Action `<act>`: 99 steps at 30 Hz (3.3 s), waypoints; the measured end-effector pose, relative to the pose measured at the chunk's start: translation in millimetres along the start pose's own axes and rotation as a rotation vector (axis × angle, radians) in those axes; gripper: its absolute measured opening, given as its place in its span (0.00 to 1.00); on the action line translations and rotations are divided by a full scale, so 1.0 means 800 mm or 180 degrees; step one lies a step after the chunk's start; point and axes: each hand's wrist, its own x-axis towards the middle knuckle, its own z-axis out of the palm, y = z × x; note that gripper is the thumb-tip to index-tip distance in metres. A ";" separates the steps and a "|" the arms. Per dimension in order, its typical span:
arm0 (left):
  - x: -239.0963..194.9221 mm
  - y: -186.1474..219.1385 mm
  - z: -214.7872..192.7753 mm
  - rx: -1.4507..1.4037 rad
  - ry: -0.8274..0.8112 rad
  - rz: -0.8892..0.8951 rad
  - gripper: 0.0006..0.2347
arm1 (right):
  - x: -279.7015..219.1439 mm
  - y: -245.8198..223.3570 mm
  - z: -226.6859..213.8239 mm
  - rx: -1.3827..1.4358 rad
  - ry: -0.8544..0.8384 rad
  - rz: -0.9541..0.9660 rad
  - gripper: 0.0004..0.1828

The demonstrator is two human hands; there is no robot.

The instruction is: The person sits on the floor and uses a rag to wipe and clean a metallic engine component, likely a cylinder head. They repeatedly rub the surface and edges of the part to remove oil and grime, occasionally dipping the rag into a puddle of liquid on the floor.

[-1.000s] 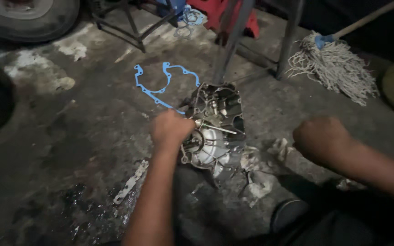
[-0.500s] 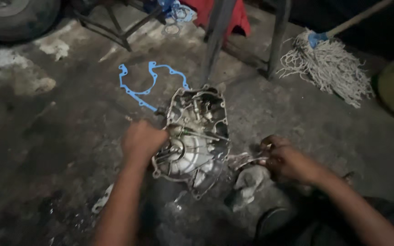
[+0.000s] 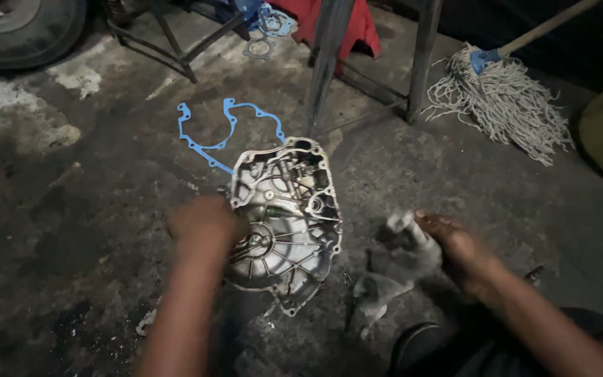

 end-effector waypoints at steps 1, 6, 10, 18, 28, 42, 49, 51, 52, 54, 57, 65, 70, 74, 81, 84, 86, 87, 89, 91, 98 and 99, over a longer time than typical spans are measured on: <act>-0.017 0.013 -0.007 0.0053 0.0382 0.0258 0.15 | -0.013 -0.005 0.012 0.0196 0.0074 0.0410 0.21; -0.102 0.101 0.001 -0.0794 -0.0628 0.1969 0.28 | -0.059 -0.002 0.030 0.0480 -0.0425 0.0140 0.22; -0.130 0.135 0.039 -0.2232 -0.1574 0.2589 0.22 | -0.055 0.015 0.008 0.0555 -0.0787 -0.0101 0.22; -0.085 0.140 0.082 -0.3264 -0.0605 0.2471 0.19 | -0.047 0.009 -0.019 0.0163 -0.0335 0.0130 0.18; -0.215 0.188 0.218 -0.0735 0.1638 0.3033 0.14 | -0.029 0.056 0.022 0.0032 0.0113 -0.0243 0.20; -0.029 -0.089 -0.007 -0.0835 -0.0659 0.0321 0.32 | 0.052 0.048 -0.025 -0.1531 -0.0110 -0.1154 0.09; 0.124 -0.128 0.152 -0.3262 -0.0181 0.1137 0.27 | 0.104 0.116 -0.063 -0.1905 -0.0431 -0.0823 0.19; 0.142 -0.116 0.154 -0.3368 0.0317 0.1325 0.26 | 0.107 0.110 -0.057 -0.2330 -0.0535 -0.1647 0.20; 0.143 -0.114 0.148 -0.2943 0.0125 0.1085 0.26 | 0.100 0.107 -0.062 -0.2592 -0.0561 -0.2025 0.23; 0.134 -0.115 0.126 -0.2087 -0.0247 0.0610 0.25 | 0.084 0.107 -0.048 -0.3128 -0.0230 -0.2331 0.24; 0.121 -0.075 0.107 -0.3079 0.0588 0.1388 0.31 | 0.040 0.091 -0.011 -0.3576 -0.0287 -0.1997 0.24; 0.069 -0.037 0.050 -0.2110 0.0659 0.0955 0.35 | -0.060 0.066 0.075 -0.4756 -0.0660 -0.2644 0.25; 0.022 -0.013 0.022 -0.1915 0.0764 0.1084 0.28 | -0.067 0.071 0.114 -0.4996 -0.0376 -0.2677 0.22; 0.010 0.008 0.014 -0.1559 0.0985 0.1345 0.30 | -0.069 0.070 0.134 -0.4909 -0.0172 -0.3304 0.26; -0.038 0.053 0.000 -0.1099 0.1259 0.1547 0.33 | 0.017 0.095 0.178 -0.4701 -0.0929 -0.1236 0.12; -0.046 0.059 0.001 -0.0882 0.1283 0.1677 0.36 | 0.087 0.111 0.163 -0.1818 -0.1937 -0.0184 0.09; -0.050 0.060 0.001 -0.1006 0.1388 0.1789 0.37 | 0.100 0.143 0.162 0.0086 -0.2012 0.0533 0.09; -0.051 0.061 0.002 -0.1076 0.1446 0.1842 0.38 | 0.097 0.159 0.166 0.0825 -0.1733 0.0960 0.09; -0.049 0.061 0.002 -0.1082 0.1533 0.1942 0.37 | 0.090 0.179 0.172 0.0943 -0.1298 -0.0082 0.16; -0.050 0.057 0.006 -0.1100 0.1577 0.1952 0.34 | 0.059 0.227 0.185 0.0366 -0.1492 -0.2714 0.30; -0.058 0.064 0.006 -0.1029 0.1596 0.1884 0.28 | 0.083 0.243 0.221 0.1206 -0.0873 0.0115 0.29; -0.057 0.066 0.009 -0.0996 0.1590 0.1868 0.27 | 0.083 0.232 0.221 0.0255 -0.0657 -0.0127 0.32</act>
